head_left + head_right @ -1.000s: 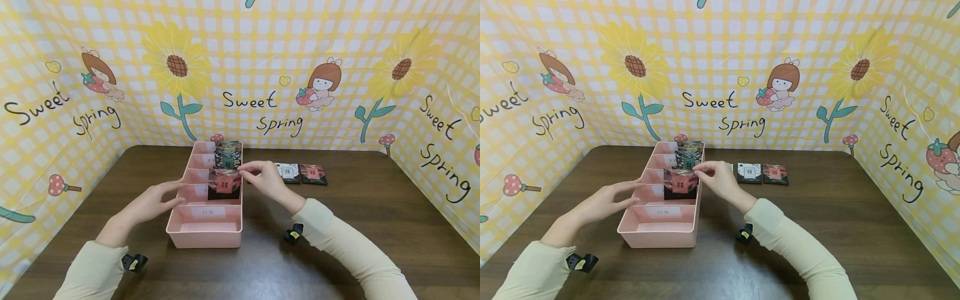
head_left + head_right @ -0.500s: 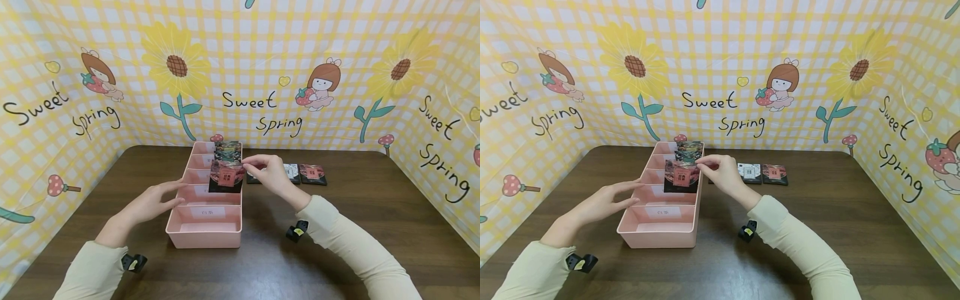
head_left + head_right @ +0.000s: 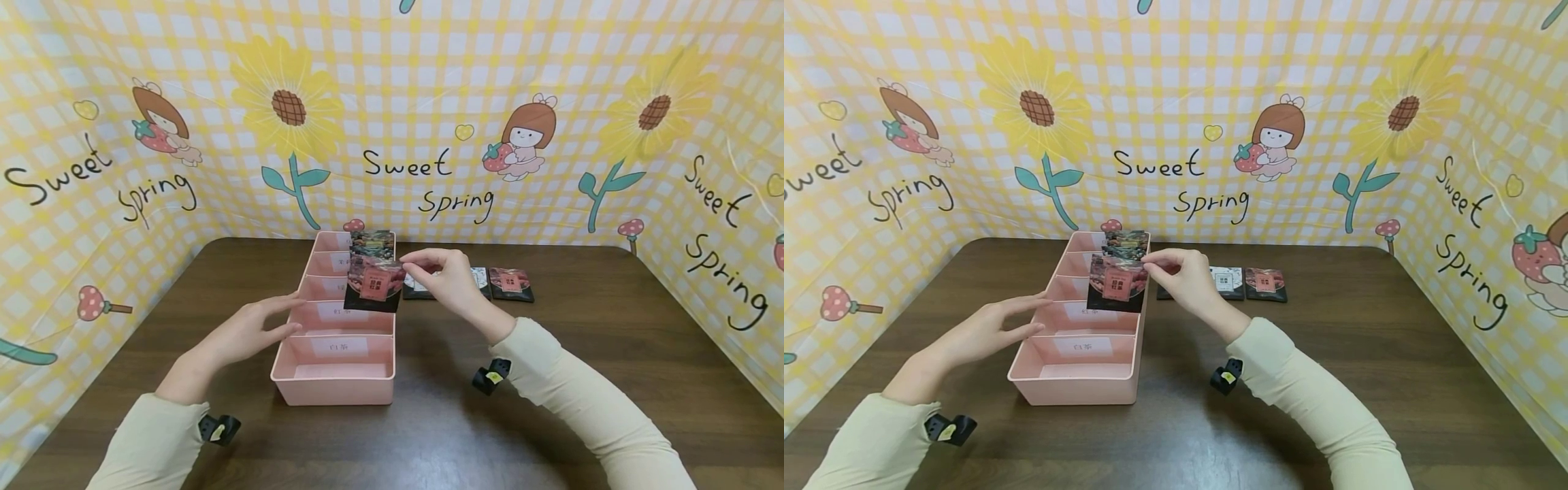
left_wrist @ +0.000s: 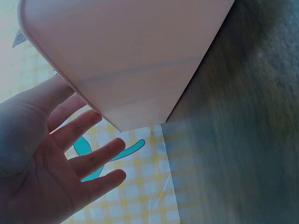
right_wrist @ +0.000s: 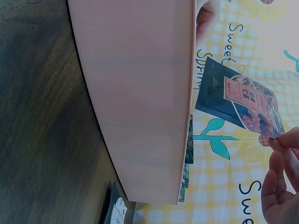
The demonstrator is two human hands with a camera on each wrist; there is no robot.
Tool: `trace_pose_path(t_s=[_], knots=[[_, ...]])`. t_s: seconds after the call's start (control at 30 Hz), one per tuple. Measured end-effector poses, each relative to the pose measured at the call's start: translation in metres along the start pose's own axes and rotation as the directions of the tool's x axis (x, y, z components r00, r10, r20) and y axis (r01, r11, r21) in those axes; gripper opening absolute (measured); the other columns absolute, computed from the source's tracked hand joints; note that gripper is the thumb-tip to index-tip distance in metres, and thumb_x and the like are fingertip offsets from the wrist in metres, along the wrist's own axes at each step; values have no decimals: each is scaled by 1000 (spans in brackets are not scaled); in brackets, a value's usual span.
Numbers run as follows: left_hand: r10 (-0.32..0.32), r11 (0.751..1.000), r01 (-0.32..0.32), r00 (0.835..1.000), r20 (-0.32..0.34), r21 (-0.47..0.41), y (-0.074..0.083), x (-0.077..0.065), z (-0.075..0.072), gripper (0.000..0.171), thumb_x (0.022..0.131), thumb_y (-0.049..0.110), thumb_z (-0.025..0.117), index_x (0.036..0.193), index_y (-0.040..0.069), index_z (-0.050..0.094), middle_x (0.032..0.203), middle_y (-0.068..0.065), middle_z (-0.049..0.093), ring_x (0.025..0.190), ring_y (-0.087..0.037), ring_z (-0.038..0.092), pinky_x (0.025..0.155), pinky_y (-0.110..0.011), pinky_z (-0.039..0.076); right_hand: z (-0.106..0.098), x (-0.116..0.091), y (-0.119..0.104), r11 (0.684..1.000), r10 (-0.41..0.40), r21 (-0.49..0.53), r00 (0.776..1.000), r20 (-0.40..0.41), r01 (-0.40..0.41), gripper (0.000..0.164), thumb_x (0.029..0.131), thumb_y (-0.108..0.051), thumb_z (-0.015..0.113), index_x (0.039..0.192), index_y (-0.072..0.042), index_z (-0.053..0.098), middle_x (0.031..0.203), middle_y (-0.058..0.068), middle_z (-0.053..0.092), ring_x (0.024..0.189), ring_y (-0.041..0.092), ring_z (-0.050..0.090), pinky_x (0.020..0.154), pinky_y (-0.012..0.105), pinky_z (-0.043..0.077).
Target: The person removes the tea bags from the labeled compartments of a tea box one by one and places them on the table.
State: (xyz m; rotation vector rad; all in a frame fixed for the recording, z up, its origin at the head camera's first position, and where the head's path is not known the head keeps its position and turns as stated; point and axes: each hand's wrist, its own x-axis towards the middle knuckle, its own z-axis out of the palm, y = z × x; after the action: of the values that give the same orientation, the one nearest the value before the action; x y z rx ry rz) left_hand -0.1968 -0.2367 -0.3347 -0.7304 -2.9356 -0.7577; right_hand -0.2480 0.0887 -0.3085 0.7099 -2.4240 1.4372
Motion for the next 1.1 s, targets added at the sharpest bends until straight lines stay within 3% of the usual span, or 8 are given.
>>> trace_pose_path(t_s=[0.3, 0.67, 1.1], knots=[[-9, 1000, 9, 1000, 13, 1, -1, 1, 0, 48, 91, 26, 60, 133, 3, 51, 138, -21, 49, 129, -40, 43, 105, -56, 36, -5, -2, 2, 999, -35, -20, 999, -15, 35, 15, 87, -16, 65, 97, -8, 74, 87, 10, 73, 66, 10, 60, 52, 21, 42], [-16, 1000, 16, 1000, 12, -7, -1, 0, -1, 48, 91, 26, 60, 132, 3, 51, 137, -21, 50, 129, -40, 43, 105, -57, 36, -18, -5, 5, 1000, -4, -25, 1000, -15, 3, 14, 88, -17, 65, 97, -10, 74, 85, 9, 73, 57, 8, 53, 49, 22, 42], [-15, 1000, 15, 1000, 13, -5, -1, 1, -1, 48, 91, 25, 61, 132, 3, 51, 137, -22, 49, 129, -41, 43, 105, -57, 35, -34, -10, 12, 998, -2, -55, 998, -57, -1, 14, 87, -15, 66, 97, -7, 73, 86, 12, 73, 64, 5, 57, 53, 19, 45]])
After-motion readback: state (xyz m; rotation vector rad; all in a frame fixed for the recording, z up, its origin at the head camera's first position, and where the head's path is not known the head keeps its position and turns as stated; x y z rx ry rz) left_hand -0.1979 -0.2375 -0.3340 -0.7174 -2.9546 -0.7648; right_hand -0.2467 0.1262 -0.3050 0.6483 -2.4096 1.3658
